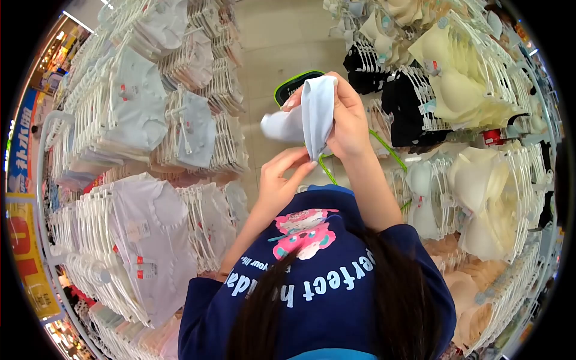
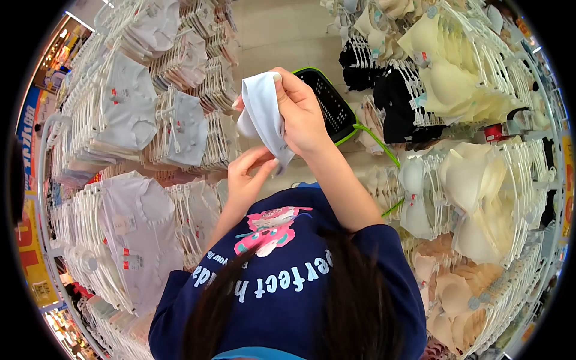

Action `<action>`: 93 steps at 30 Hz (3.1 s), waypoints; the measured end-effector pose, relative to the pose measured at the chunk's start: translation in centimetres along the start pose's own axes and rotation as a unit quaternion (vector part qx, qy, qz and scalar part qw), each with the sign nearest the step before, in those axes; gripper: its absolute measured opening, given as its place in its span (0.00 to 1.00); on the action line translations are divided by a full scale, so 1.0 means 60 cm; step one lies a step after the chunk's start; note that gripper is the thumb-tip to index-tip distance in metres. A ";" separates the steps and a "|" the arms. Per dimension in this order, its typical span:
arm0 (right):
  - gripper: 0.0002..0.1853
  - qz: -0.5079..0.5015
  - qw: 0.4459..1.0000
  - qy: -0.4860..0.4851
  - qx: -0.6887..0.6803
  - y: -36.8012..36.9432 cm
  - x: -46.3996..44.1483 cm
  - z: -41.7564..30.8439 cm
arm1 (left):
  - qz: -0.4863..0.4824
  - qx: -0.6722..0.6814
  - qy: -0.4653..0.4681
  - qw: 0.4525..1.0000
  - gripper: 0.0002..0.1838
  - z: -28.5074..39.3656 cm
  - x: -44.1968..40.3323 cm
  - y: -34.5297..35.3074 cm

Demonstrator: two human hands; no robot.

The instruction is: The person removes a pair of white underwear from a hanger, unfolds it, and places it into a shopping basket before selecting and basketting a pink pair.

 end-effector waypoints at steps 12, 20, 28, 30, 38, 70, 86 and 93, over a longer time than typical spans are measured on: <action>0.11 -0.005 0.966 -0.007 -0.260 -0.037 0.006 0.000 | 0.060 0.045 0.063 0.995 0.03 0.004 -0.003 -0.025; 0.15 0.139 0.989 0.028 -0.050 -0.130 0.038 0.030 | 0.127 0.002 0.053 0.991 0.04 0.031 -0.031 -0.092; 0.22 0.149 0.948 0.129 0.249 -0.215 0.120 0.115 | 0.004 0.566 -0.146 0.812 0.21 -0.044 -0.067 -0.128; 0.25 0.081 0.937 0.221 0.256 -0.204 0.163 0.184 | 0.000 0.515 -0.052 0.856 0.22 0.001 -0.061 -0.141; 0.45 -0.163 0.915 0.364 -0.061 -0.026 0.222 0.243 | 0.200 0.061 0.093 0.973 0.28 0.055 -0.015 -0.220; 0.18 -0.096 0.882 0.301 0.350 -0.014 0.037 0.076 | 0.105 -0.151 0.248 0.951 0.36 0.032 0.053 -0.001; 0.16 -0.063 0.804 0.192 0.560 -0.084 0.040 -0.030 | -0.056 -0.405 0.145 0.901 0.13 0.020 -0.021 -0.003; 0.15 -0.209 0.655 0.154 0.710 -0.052 0.041 -0.027 | -0.129 -0.473 0.083 0.867 0.15 0.054 -0.035 -0.041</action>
Point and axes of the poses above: each hand's wrist, its own x-axis away from the middle knuckle, its own y-axis out of the palm, z = x × y, the point moved 10 cm from there along -x, towards the middle knuckle, and after that the axes turned 8 degrees about -x, right-handed, at the moved point
